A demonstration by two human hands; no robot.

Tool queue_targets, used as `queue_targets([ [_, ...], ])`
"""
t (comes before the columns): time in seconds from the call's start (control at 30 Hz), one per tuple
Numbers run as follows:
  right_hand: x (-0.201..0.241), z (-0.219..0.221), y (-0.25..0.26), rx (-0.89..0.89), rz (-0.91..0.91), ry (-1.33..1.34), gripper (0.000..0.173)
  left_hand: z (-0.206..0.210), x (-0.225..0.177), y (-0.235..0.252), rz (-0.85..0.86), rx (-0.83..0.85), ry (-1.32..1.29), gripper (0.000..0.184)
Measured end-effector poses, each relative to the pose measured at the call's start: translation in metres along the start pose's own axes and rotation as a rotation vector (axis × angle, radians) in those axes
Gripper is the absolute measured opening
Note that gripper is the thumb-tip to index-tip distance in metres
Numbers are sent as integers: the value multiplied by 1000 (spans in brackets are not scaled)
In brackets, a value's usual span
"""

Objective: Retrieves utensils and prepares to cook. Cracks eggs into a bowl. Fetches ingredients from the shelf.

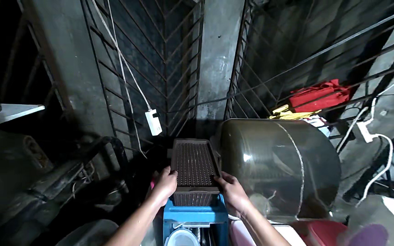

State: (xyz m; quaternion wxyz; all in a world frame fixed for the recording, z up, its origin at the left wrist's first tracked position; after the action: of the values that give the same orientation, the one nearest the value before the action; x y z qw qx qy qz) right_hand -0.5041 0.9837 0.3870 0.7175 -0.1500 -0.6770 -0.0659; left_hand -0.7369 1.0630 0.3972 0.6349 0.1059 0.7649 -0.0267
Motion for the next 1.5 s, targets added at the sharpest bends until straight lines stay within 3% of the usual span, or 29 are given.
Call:
queue_targets([
  [0.13,17,5,-4,-70,-40,-181,58,0,-11,-1,39,-14,-27,50],
  [0.2,44,9,-11,-85,-53,-241,66,-6,-34,0,85,-65,-82,45],
  [0.33,107,19,-19,-111,-98,-102,40,-23,-88,5,73,-89,-385,28],
  [0.43,129,17,-17,-21,-61,101,41,-34,-104,11,-57,-60,-557,29],
  [0.57,108,4,3,90,-83,261,47,-42,-105,16,-216,-76,-777,23],
  [0.73,75,6,36,39,-243,-524,23,-48,-118,8,-286,-113,-923,25],
  [0.87,91,41,58,77,-319,-1125,24,-54,-110,6,-266,-75,-1010,31],
  [0.97,96,68,89,112,-264,-1376,29,-58,-97,11,-292,-98,-1067,32],
  [1.03,96,78,108,219,-219,-1488,40,-65,-81,17,-287,-70,-1104,32],
  [1.17,97,92,124,365,-53,-1577,39,-70,-77,11,-286,-87,-1088,32],
  [1.23,107,93,121,336,-16,-1333,40,-72,-78,8,-281,-92,-1073,32],
  [1.3,111,89,118,256,-8,-918,26,-75,-76,7,-271,-83,-1061,32],
  [1.33,111,88,121,259,29,-880,25,-77,-74,6,-267,-79,-1065,33],
  [1.43,99,90,141,234,3,-1358,40,-79,-72,5,-273,-84,-1085,34],
  [1.5,91,95,143,293,15,-1511,42,-76,-81,-1,-262,-125,-1063,33],
])
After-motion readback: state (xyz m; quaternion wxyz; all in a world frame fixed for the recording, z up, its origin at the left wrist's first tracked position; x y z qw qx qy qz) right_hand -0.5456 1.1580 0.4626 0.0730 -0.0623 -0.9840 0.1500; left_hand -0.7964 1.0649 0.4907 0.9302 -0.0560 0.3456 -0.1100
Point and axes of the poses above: each hand's wrist, its own y-axis towards the middle knuckle, its own z-axis out of the palm, x = y × z, the point moved 1 cm from there along y, towards the middle knuckle, and after that the axes turned 8 degrees about z, right-handed, at the moved point
